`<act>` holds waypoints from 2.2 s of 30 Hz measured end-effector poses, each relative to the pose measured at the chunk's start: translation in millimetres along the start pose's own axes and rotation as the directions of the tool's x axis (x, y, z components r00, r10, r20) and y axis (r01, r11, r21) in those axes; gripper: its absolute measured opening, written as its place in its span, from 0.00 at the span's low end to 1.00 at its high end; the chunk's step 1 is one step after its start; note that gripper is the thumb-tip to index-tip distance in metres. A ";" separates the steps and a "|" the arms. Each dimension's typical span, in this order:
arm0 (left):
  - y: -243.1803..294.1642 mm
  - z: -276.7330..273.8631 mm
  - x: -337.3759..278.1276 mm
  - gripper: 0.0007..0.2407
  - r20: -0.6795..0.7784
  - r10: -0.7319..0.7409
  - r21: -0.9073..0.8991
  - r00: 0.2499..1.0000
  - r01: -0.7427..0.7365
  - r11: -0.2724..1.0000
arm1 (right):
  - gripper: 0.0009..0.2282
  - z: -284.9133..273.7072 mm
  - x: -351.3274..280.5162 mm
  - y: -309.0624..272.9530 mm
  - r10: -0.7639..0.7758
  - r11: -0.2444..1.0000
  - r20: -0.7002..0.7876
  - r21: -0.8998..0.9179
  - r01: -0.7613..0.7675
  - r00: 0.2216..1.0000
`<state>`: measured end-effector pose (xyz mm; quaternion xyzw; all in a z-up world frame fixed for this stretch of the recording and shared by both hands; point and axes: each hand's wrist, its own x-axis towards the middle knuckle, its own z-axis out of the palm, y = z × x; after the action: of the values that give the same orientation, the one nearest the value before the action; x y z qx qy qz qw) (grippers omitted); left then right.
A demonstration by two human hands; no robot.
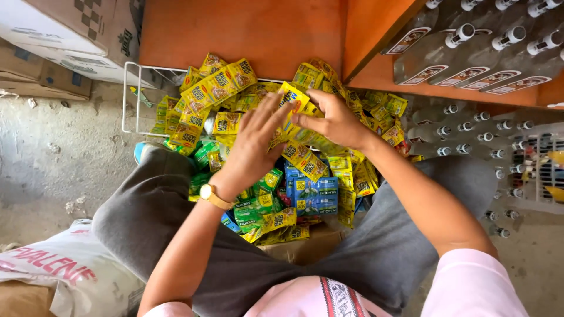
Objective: The person organizes and stocks condiment sachets onto a shelf in a grocery store.
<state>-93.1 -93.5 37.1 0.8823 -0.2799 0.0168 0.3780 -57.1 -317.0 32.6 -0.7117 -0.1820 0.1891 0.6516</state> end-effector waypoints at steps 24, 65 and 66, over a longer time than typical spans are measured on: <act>-4.6 19.9 10.7 0.14 -0.078 -0.338 -0.488 0.938 0.260 0.833 | 0.19 -30.9 -4.5 31.9 -0.037 0.954 -0.153 -0.298 -0.010 0.988; -43.5 -79.0 11.5 0.09 -0.419 -0.499 -0.901 0.759 -0.276 0.336 | 0.23 -3.0 -1.8 128.0 0.267 0.961 0.181 0.026 -0.276 0.947; -41.9 -79.1 11.7 0.10 -0.406 -0.514 -0.910 0.756 -0.280 0.307 | 0.24 0.3 -0.8 128.5 0.197 0.974 0.195 0.075 -0.215 0.961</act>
<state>-47.6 -22.3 68.8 0.4432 -0.0157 0.1191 0.8883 -56.3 -328.1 -95.4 -0.6739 -0.1580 0.3302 0.6418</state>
